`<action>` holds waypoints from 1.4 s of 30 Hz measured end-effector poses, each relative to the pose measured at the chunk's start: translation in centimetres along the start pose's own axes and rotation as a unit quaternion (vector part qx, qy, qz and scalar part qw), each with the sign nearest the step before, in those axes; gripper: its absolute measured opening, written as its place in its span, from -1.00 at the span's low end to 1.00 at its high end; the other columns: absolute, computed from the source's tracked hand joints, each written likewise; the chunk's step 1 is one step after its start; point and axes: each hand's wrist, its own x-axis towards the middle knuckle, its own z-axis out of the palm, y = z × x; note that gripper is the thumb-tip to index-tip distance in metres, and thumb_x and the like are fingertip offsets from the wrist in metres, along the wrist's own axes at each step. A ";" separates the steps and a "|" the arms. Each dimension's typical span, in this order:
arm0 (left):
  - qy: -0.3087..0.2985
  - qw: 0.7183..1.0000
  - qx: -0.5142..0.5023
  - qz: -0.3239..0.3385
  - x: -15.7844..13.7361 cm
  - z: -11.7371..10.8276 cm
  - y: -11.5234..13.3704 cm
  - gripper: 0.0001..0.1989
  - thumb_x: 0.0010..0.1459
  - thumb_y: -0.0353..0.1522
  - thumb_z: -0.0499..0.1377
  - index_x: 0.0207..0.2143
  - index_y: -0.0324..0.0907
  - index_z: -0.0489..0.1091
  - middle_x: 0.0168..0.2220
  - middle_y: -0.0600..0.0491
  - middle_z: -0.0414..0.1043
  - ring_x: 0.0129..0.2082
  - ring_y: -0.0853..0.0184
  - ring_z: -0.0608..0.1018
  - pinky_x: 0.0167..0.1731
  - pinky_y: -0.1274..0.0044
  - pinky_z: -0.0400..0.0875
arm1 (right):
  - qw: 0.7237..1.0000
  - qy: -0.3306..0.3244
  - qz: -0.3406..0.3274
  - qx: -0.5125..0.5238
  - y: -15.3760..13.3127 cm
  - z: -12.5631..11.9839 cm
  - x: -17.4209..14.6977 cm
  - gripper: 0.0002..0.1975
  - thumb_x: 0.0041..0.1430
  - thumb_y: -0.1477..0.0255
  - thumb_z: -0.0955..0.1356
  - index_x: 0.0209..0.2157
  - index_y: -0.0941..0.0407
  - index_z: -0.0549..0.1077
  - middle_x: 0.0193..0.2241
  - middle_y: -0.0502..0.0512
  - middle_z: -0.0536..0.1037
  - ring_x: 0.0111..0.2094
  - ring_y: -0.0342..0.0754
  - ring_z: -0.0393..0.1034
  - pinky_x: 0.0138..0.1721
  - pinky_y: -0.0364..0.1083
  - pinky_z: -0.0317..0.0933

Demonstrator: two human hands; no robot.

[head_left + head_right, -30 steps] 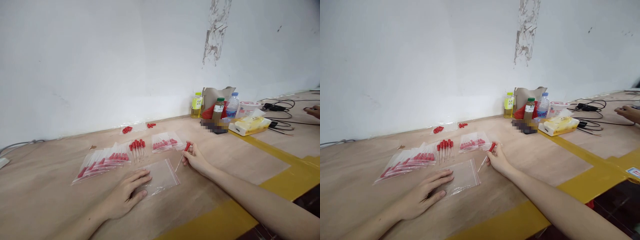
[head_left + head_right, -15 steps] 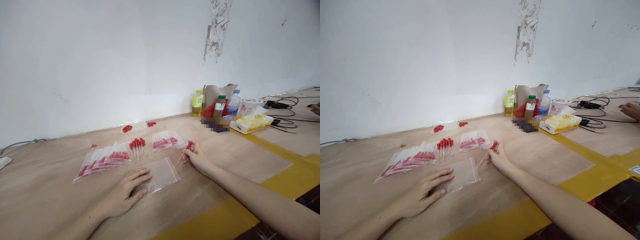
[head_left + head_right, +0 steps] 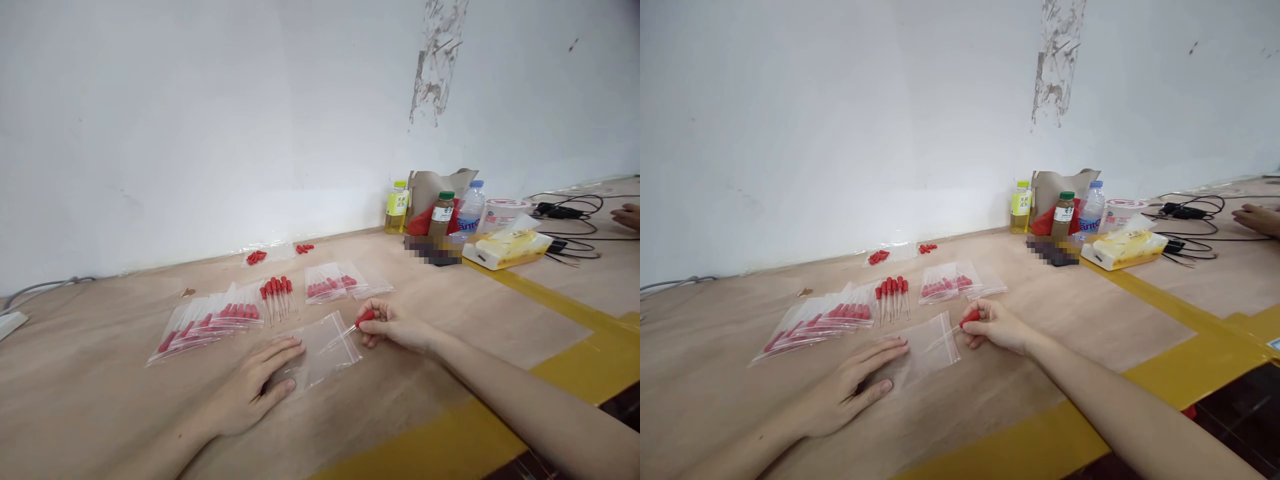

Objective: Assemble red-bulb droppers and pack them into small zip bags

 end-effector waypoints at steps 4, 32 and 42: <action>-0.005 1.000 0.012 -0.006 0.0 -0.1 0.1 -0.53 0.19 -0.26 -0.03 0.15 -0.01 -0.01 0.16 0.06 0.07 0.12 0.19 0.16 0.07 0.28 0.10 | 0.992 -0.094 -0.038 -0.072 0.0 -0.4 0.0 -0.73 -0.15 0.35 0.42 -0.45 0.18 0.28 -0.49 -0.05 0.42 -0.61 -0.31 0.27 -0.66 -0.30 0.12; -0.003 0.999 -0.044 0.027 0.1 0.2 -0.1 -0.63 0.20 -0.33 -0.03 0.07 0.01 0.18 0.13 0.09 0.12 0.12 0.23 0.17 0.07 0.31 0.13 | 0.984 -0.098 -0.055 -0.136 0.2 0.6 0.0 -0.76 -0.14 0.31 0.39 -0.46 0.18 0.36 -0.55 -0.03 0.44 -0.53 -0.22 0.30 -0.46 -0.20 0.19; -0.025 0.998 -0.052 0.007 0.1 -0.1 0.0 -0.66 0.21 -0.29 -0.05 0.05 0.06 0.20 0.15 0.11 0.08 0.13 0.23 0.15 0.07 0.31 0.11 | 0.877 0.110 -0.205 -0.421 -2.3 1.2 2.0 -0.92 -0.10 0.52 0.28 -0.55 0.13 0.40 -0.63 -0.03 0.41 -0.61 -0.20 0.23 -0.56 -0.21 0.08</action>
